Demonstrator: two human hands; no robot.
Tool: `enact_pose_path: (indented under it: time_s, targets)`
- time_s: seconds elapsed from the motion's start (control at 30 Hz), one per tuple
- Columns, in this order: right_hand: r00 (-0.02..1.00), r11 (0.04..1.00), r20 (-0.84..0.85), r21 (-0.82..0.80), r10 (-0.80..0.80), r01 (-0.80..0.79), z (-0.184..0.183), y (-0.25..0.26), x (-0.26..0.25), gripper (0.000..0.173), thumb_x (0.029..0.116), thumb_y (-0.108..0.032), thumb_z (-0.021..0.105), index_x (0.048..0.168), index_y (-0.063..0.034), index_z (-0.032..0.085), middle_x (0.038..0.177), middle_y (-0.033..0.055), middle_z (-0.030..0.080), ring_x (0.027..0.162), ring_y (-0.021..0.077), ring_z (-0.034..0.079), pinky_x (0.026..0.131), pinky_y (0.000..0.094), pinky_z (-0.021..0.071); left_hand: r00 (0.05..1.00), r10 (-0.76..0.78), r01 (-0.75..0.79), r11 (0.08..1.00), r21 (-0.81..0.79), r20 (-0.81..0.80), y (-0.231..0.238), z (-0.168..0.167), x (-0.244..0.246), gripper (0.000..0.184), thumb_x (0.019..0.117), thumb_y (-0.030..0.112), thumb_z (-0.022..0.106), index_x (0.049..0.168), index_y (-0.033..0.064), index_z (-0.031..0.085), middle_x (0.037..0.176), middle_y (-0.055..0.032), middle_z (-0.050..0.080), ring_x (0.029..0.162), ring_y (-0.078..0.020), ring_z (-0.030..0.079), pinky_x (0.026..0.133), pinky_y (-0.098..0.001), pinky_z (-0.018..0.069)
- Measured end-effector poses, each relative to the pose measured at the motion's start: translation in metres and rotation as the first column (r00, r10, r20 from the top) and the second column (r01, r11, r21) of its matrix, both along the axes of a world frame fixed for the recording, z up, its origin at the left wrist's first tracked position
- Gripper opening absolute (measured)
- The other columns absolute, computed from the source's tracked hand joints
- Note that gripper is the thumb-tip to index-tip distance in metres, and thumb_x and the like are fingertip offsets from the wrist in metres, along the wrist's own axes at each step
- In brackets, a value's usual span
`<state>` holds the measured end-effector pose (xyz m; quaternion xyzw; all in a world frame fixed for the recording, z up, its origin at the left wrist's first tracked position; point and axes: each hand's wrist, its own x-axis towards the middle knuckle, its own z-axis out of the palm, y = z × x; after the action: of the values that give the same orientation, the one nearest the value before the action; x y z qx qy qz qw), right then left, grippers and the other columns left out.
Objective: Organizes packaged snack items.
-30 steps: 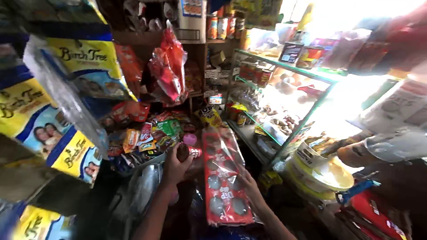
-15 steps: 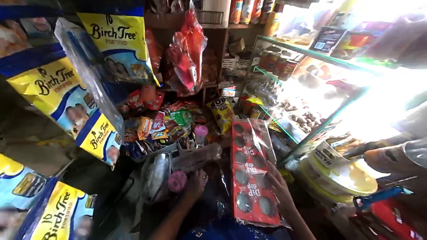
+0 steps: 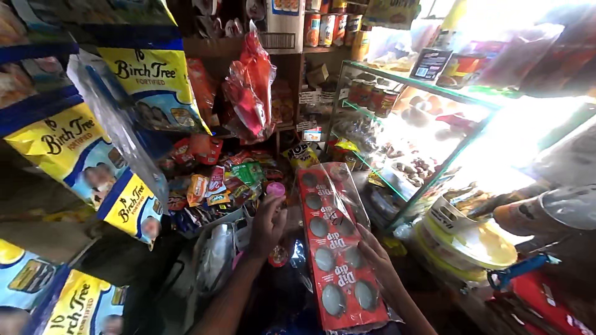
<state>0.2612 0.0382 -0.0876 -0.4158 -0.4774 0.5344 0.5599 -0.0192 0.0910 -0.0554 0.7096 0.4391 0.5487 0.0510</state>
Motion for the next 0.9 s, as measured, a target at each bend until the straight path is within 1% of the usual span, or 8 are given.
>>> enact_pose_path:
  time_s: [0.2, 0.33, 0.43, 0.5, 0.57, 0.73, 0.83, 0.9]
  targets:
    - [0.994, 0.991, -0.032, 0.083, 0.107, -0.104, 0.005, 0.005, -0.013, 0.056, 0.101, -0.012, 0.046, 0.154, 0.0023, 0.034, 0.143, 0.0054, 0.057, 0.116, 0.0024, 0.062, 0.097, 0.0211, 0.0536, 0.905, -0.138, 0.161, 0.987, 0.025, -0.401, 0.021, 0.032, -0.006, 0.028, 0.0989, 0.014, 0.053, 0.109, 0.0045, 0.077, 0.115, -0.0158, 0.073, 0.124, -0.0394, 0.061, 0.11, -0.0613, 0.0403]
    - [0.986, 0.981, 0.01, 0.101, 0.165, -0.165, 0.014, 0.005, -0.021, 0.054, 0.1019, -0.009, 0.048, 0.153, 0.0015, 0.037, 0.143, 0.0065, 0.058, 0.117, 0.0037, 0.063, 0.097, 0.0218, 0.0537, 0.86, -0.025, 0.0, 0.999, -0.049, -0.51, 0.03, 0.042, 0.0, 0.036, 0.099, 0.006, 0.052, 0.132, 0.0005, 0.066, 0.136, -0.0198, 0.064, 0.135, -0.0415, 0.053, 0.112, -0.0641, 0.0363]
    - [0.974, 0.972, 0.048, 0.07, 0.223, -0.226, 0.018, 0.01, -0.028, 0.054, 0.1012, -0.003, 0.047, 0.154, 0.0005, 0.036, 0.136, 0.0076, 0.062, 0.111, 0.0051, 0.065, 0.094, 0.0238, 0.0557, 0.824, 0.006, -0.236, 0.913, -0.333, -0.567, 0.034, 0.062, 0.011, 0.064, 0.1005, 0.023, 0.061, 0.155, -0.0012, 0.037, 0.161, -0.0221, 0.036, 0.153, -0.0388, 0.026, 0.123, -0.0619, 0.0145]
    - [0.968, 0.969, 0.053, 0.011, 0.245, -0.246, 0.022, 0.011, -0.035, 0.056, 0.0989, -0.001, 0.05, 0.153, -0.0004, 0.038, 0.129, 0.0079, 0.066, 0.105, 0.0071, 0.068, 0.091, 0.0263, 0.0577, 0.864, 0.001, -0.284, 0.828, -0.484, -0.504, 0.036, 0.072, 0.018, 0.077, 0.0957, 0.028, 0.067, 0.157, -0.0023, 0.032, 0.163, -0.0241, 0.03, 0.155, -0.0384, 0.02, 0.125, -0.0561, 0.011]
    - [0.962, 0.964, 0.065, -0.022, 0.264, -0.264, 0.024, 0.013, -0.041, 0.057, 0.0966, 0.0, 0.054, 0.152, -0.0005, 0.039, 0.12, 0.0075, 0.069, 0.098, 0.008, 0.07, 0.087, 0.0276, 0.0595, 0.951, 0.043, -0.19, 0.861, -0.471, -0.305, 0.036, 0.064, 0.022, 0.078, 0.0851, 0.015, 0.078, 0.149, -0.0079, 0.041, 0.151, -0.03, 0.044, 0.144, -0.0424, 0.038, 0.12, -0.0542, 0.0279]
    - [0.955, 0.959, 0.095, -0.009, 0.281, -0.282, 0.034, 0.018, -0.046, 0.057, 0.0951, 0.001, 0.056, 0.15, 0.0, 0.041, 0.117, 0.0067, 0.07, 0.096, 0.0077, 0.07, 0.086, 0.0277, 0.0602, 0.992, 0.113, -0.12, 0.623, -0.773, -0.063, 0.023, 0.075, 0.039, 0.058, 0.0956, 0.006, 0.066, 0.145, -0.0122, 0.042, 0.148, -0.0314, 0.046, 0.14, -0.0372, 0.043, 0.118, -0.0447, 0.0325]
    - [0.955, 0.96, 0.101, -0.004, 0.279, -0.28, 0.035, 0.018, -0.046, 0.058, 0.0941, 0.0, 0.057, 0.15, -0.002, 0.042, 0.117, 0.0057, 0.071, 0.096, 0.0082, 0.071, 0.085, 0.0275, 0.0607, 0.954, 0.282, -0.194, 0.839, -0.508, 0.1, 0.045, 0.032, 0.051, 0.047, 0.0988, 0.011, 0.06, 0.136, -0.0157, 0.05, 0.132, -0.0356, 0.057, 0.127, -0.0399, 0.056, 0.111, -0.044, 0.0417]
    - [0.959, 0.964, 0.103, -0.009, 0.265, -0.265, 0.032, 0.017, -0.047, 0.06, 0.0936, -0.002, 0.059, 0.151, -0.0025, 0.041, 0.118, 0.0064, 0.071, 0.096, 0.0089, 0.071, 0.085, 0.0279, 0.061, 0.959, 0.199, -0.007, 0.728, -0.686, 0.202, 0.041, 0.051, 0.047, 0.05, 0.1027, 0.007, 0.056, 0.146, -0.0124, 0.04, 0.146, -0.03, 0.047, 0.137, -0.0315, 0.046, 0.116, -0.0376, 0.0359]
